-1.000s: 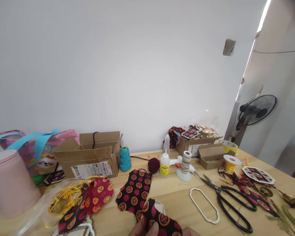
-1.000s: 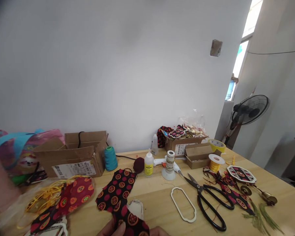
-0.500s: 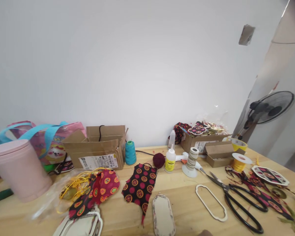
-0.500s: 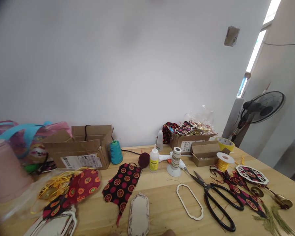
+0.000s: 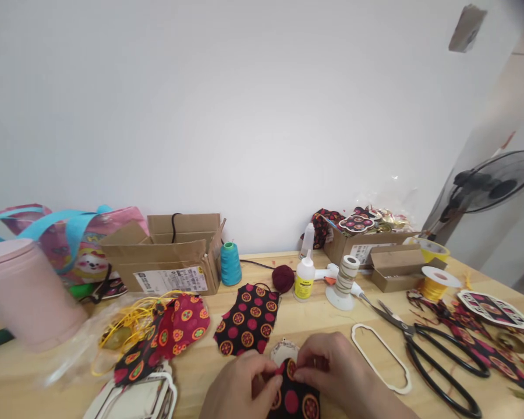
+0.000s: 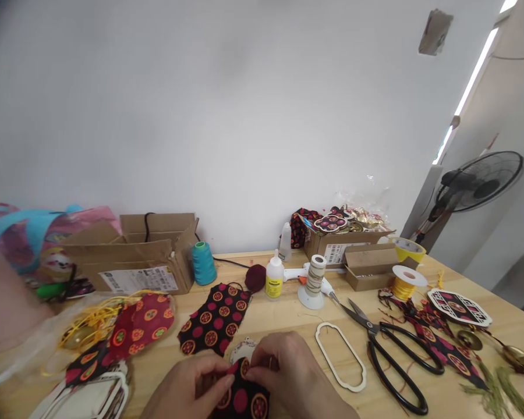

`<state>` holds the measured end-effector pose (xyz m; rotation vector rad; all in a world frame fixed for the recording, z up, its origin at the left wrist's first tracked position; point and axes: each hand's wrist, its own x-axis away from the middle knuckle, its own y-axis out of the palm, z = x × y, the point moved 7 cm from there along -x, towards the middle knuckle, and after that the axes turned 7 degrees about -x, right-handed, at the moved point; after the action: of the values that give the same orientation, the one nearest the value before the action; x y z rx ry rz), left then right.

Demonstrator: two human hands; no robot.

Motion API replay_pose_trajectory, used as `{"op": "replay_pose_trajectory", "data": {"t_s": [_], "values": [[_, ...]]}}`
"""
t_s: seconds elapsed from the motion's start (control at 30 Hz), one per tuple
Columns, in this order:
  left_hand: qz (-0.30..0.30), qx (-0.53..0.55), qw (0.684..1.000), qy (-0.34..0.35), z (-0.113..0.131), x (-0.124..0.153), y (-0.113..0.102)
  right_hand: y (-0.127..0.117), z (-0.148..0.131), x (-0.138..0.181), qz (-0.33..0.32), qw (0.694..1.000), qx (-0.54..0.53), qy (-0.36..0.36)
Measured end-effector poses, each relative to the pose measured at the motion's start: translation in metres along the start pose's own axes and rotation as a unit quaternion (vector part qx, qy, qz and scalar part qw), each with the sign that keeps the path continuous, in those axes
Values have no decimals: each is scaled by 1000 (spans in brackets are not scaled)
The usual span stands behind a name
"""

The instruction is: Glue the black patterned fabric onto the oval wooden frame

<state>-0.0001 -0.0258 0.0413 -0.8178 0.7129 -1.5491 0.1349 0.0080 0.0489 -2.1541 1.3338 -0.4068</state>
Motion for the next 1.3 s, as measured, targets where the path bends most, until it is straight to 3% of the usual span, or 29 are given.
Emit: {"op": "replay_pose_trajectory", "data": {"t_s": [0.13,0.3,0.73,1.3], "values": [[10,21,999,-37,-5,-7,-4,-6,-7,-14,-1,996,43,-79],[20,-7,999,-31,-8,-10,-1,-5,1,-25,-6,995,38,-92],[25,-47,998,-40,-10,-25,-2,1,17,-35,28,999,9,-40],[28,-80,995,-49,-10,-23,-5,-3,20,-37,57,998,10,-21]]}}
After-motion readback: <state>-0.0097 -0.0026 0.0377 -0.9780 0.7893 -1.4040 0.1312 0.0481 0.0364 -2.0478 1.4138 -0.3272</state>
